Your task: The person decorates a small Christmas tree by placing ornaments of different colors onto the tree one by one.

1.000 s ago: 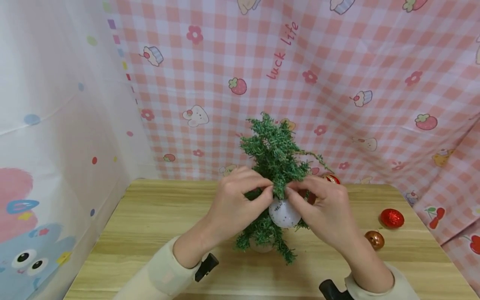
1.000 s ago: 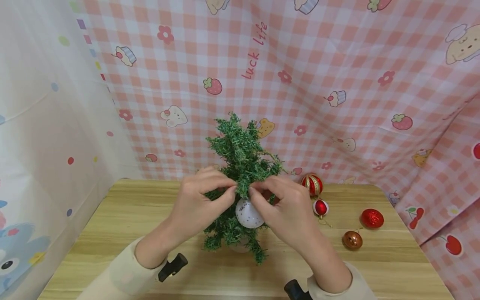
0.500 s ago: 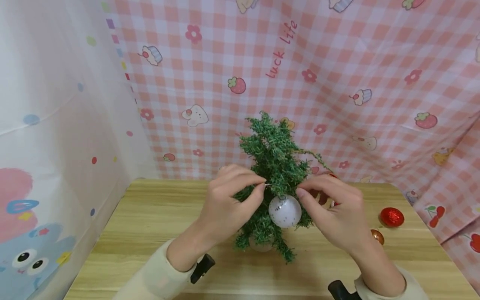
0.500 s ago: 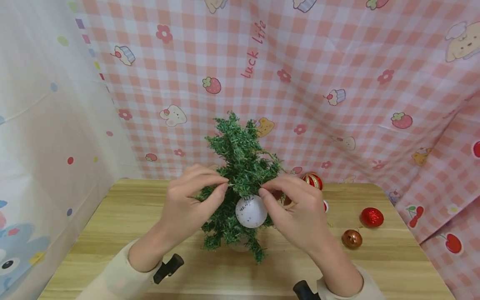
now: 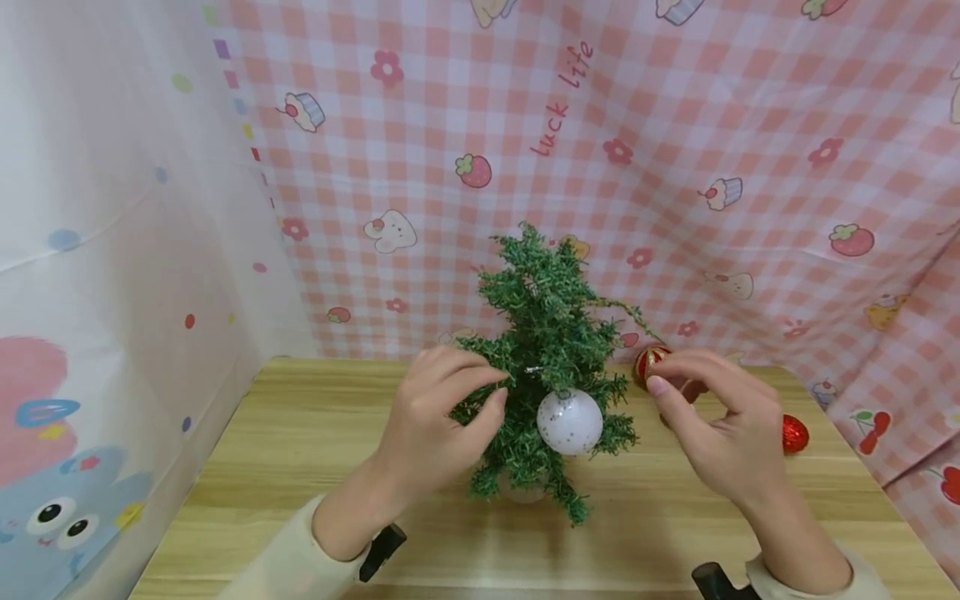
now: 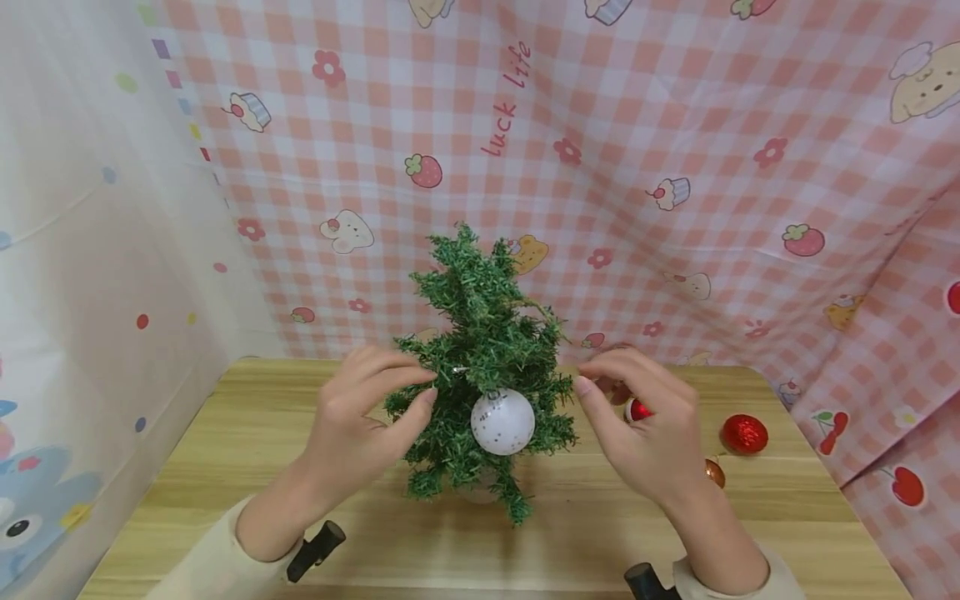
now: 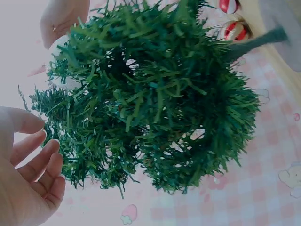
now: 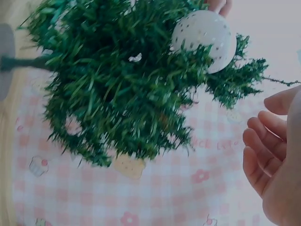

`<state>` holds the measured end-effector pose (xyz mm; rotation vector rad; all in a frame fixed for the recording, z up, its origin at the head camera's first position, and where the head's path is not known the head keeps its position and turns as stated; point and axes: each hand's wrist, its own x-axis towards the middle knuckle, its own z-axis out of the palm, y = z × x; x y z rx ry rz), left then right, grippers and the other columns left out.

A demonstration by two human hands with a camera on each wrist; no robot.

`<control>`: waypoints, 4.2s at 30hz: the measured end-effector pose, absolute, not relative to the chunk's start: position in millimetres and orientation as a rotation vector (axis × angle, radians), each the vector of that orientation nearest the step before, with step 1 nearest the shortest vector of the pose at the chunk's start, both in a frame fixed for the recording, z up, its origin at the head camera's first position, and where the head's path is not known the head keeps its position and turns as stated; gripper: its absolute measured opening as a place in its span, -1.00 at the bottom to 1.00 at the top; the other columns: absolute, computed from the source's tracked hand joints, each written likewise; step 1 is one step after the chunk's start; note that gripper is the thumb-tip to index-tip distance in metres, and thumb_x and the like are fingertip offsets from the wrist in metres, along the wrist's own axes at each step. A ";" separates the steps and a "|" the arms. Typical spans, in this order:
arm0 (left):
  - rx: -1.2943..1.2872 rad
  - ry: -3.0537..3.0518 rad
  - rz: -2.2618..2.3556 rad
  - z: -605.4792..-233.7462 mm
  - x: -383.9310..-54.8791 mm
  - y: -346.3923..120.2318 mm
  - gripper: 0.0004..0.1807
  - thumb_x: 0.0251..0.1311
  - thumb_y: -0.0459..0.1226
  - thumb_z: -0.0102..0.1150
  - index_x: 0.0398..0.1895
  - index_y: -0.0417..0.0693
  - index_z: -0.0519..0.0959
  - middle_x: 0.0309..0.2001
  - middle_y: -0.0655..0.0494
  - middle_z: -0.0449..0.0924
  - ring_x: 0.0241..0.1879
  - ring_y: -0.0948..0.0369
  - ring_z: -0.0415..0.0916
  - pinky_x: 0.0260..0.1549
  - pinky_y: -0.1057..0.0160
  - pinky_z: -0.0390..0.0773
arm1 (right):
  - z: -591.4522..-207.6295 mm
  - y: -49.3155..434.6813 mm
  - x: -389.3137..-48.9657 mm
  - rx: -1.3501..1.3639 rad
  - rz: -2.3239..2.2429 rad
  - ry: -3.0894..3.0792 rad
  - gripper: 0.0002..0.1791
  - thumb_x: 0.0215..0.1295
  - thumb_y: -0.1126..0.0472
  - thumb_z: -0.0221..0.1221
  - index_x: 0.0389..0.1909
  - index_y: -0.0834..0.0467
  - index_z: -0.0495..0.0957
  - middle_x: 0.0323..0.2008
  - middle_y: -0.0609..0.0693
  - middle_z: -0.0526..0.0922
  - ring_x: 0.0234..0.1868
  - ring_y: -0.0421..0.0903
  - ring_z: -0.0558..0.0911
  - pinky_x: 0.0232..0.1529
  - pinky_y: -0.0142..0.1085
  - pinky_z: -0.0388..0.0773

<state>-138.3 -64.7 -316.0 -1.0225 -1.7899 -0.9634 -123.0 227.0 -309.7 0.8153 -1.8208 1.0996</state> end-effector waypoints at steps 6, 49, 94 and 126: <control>-1.009 -1.807 -0.877 -328.4 -133.6 -71.3 -0.89 0.06 -0.42 0.36 -0.31 -0.19 0.77 -0.32 0.04 0.70 -0.33 0.09 0.57 -0.32 0.10 0.49 | -317.0 241.5 -122.1 0.797 1.087 -1.790 -0.60 0.43 0.13 0.34 -0.32 0.48 0.69 -0.28 0.12 0.77 -0.27 -0.35 0.63 -0.16 -0.58 0.53; -1.101 -1.852 -1.074 -364.4 -128.6 -93.3 -0.67 -0.08 -0.77 0.31 -0.25 -0.38 0.77 -0.24 -0.16 0.78 -0.26 0.03 0.75 -0.12 0.35 0.70 | -427.9 380.7 -131.9 0.266 0.713 -2.536 -0.20 0.17 0.12 0.50 0.41 0.28 0.46 0.40 0.37 0.44 0.29 0.53 0.42 0.07 0.39 0.37; -0.964 -1.926 -1.110 -367.6 -143.8 -119.3 -0.67 -0.03 -0.77 0.24 -0.23 -0.38 0.77 -0.16 -0.21 0.78 -0.15 -0.07 0.77 -0.12 0.19 0.74 | -466.5 420.6 -137.2 0.314 0.427 -2.994 -0.35 -0.12 0.02 0.66 -0.03 0.27 0.70 -0.12 0.26 0.63 -0.28 0.12 0.70 -0.37 0.13 0.63; -0.938 -1.946 -1.078 -370.4 -147.7 -122.3 -0.65 -0.03 -0.78 0.25 -0.23 -0.37 0.78 -0.15 -0.19 0.79 -0.15 -0.05 0.77 -0.13 0.24 0.73 | -466.6 420.6 -123.6 0.446 0.626 -2.665 -0.41 -0.20 0.31 0.66 -0.04 0.24 0.71 -0.19 0.16 0.66 -0.40 -0.45 0.54 -0.50 -0.38 0.54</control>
